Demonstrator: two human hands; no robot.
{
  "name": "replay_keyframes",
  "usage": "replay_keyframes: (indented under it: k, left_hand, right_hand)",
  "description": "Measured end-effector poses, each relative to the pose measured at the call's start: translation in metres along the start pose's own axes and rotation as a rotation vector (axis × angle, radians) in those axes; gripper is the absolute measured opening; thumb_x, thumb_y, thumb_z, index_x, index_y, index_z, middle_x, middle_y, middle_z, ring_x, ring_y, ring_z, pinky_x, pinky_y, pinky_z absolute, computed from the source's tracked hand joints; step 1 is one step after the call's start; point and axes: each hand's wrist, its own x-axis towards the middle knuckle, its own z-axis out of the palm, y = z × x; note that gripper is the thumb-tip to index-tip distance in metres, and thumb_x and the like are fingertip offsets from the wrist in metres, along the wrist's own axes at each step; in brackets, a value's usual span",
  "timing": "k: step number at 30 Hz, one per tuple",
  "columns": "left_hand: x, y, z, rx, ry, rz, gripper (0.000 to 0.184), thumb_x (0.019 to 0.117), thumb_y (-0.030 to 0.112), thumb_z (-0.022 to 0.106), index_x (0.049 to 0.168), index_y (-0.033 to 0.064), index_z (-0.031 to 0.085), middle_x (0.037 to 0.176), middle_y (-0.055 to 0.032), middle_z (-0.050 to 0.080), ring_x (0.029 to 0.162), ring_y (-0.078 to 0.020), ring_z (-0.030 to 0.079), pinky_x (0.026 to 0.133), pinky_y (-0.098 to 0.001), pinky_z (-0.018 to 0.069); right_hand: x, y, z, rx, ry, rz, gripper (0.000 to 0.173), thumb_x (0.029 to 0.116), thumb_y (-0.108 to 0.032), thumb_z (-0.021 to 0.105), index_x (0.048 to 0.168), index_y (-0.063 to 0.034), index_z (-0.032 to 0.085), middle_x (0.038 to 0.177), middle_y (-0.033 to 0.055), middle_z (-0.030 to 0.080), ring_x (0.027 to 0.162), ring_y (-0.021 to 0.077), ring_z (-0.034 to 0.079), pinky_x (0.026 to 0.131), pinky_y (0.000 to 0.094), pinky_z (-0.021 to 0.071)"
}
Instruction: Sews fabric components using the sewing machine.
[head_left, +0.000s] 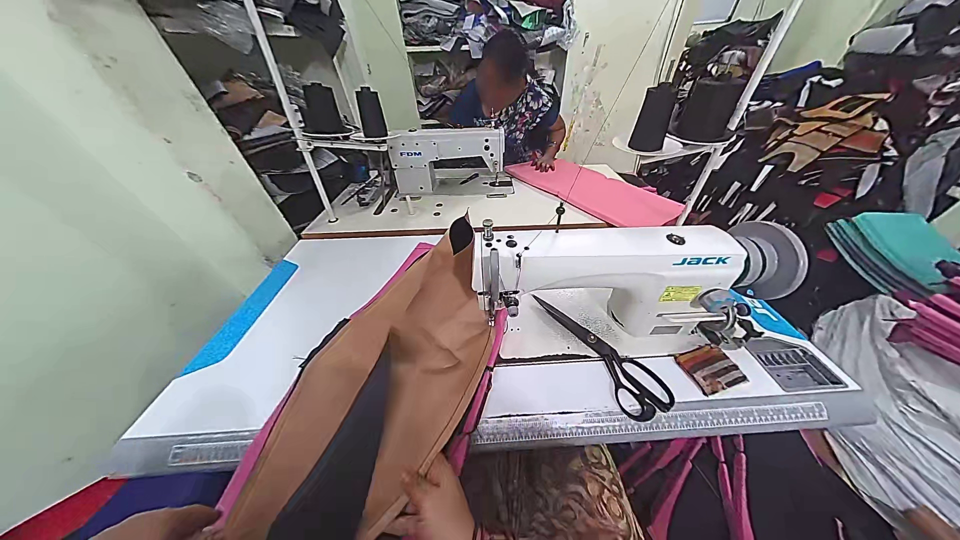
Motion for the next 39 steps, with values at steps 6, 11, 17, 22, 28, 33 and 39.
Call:
replay_keyframes:
  k: [6, 11, 17, 22, 28, 33, 39]
  left_hand:
    - [0.065, 0.066, 0.025, -0.147, 0.565, 0.167, 0.075, 0.0995, 0.058, 0.05, 0.148, 0.0013, 0.051, 0.127, -0.0252, 0.067, 0.112, -0.0473, 0.066, 0.096, -0.0712, 0.0466]
    - [0.092, 0.142, 0.009, -0.036, 0.416, 0.013, 0.04, 0.1033, 0.02, 0.059, 0.132, -0.0073, 0.06, 0.125, -0.0333, 0.063, 0.123, -0.0497, 0.059, 0.104, -0.0661, 0.0419]
    - [0.114, 0.108, 0.015, -0.006, 0.349, -0.229, 0.044, 0.1023, 0.021, 0.062, 0.137, -0.0047, 0.057, 0.131, -0.0332, 0.061, 0.125, -0.05, 0.058, 0.103, -0.0682, 0.0434]
    - [0.102, 0.167, 0.032, 0.247, 0.944, 0.209, 0.052, 0.0965, 0.008, 0.066, 0.145, -0.005, 0.052, 0.141, -0.036, 0.054, 0.13, -0.0559, 0.053, 0.107, -0.0703, 0.0385]
    - [0.17, 0.188, 0.051, 0.307, 0.298, 0.674, 0.047, 0.1058, 0.027, 0.051, 0.151, 0.0147, 0.052, 0.165, -0.0108, 0.037, 0.156, -0.039, 0.023, 0.123, -0.0666, 0.0106]
    - [0.189, 0.167, 0.061, 0.208, 0.37, 0.772, 0.042, 0.1027, 0.029, 0.055, 0.141, 0.0138, 0.063, 0.153, -0.0145, 0.052, 0.148, -0.0392, 0.038, 0.121, -0.0626, 0.0232]
    - [0.182, 0.183, 0.045, 0.326, 0.25, 0.667, 0.049, 0.1029, 0.028, 0.055, 0.151, 0.0235, 0.052, 0.152, -0.0157, 0.05, 0.145, -0.042, 0.038, 0.115, -0.066, 0.0269]
  right_hand:
    - [0.017, 0.011, -0.006, -0.205, -0.031, 0.088, 0.033, 0.1102, -0.011, 0.043, 0.136, 0.0083, 0.042, 0.121, 0.0225, 0.06, 0.101, 0.0243, 0.069, 0.088, 0.0398, 0.0592]
    - [0.017, 0.003, -0.017, -0.334, -0.076, 0.149, 0.032, 0.1109, -0.015, 0.043, 0.13, 0.0097, 0.049, 0.114, 0.0207, 0.064, 0.093, 0.0208, 0.071, 0.085, 0.0363, 0.0588]
    - [0.018, 0.002, -0.024, -0.436, -0.141, 0.183, 0.032, 0.1108, -0.016, 0.044, 0.127, 0.0106, 0.051, 0.111, 0.0213, 0.065, 0.09, 0.0215, 0.071, 0.084, 0.0365, 0.0589]
    - [0.017, 0.003, -0.029, -0.528, -0.142, 0.174, 0.035, 0.1106, -0.018, 0.043, 0.127, 0.0111, 0.054, 0.107, 0.0225, 0.069, 0.088, 0.023, 0.073, 0.082, 0.0384, 0.0602]
    - [0.016, -0.007, -0.045, -0.849, -0.279, 0.109, 0.038, 0.1114, -0.021, 0.041, 0.124, 0.0102, 0.059, 0.109, 0.0229, 0.072, 0.095, 0.0276, 0.075, 0.09, 0.043, 0.0588]
    - [0.01, 0.007, -0.104, -1.557, 0.034, -1.168, 0.028, 0.0943, -0.032, 0.066, 0.109, -0.0096, 0.074, 0.098, 0.0084, 0.076, 0.09, 0.0253, 0.074, 0.077, 0.0419, 0.0609]
    - [0.053, 0.008, -0.11, -2.034, 0.136, -1.554, 0.047, 0.088, -0.003, 0.067, 0.134, -0.015, 0.066, 0.137, 0.0083, 0.065, 0.132, 0.0323, 0.059, 0.104, 0.0617, 0.0459]
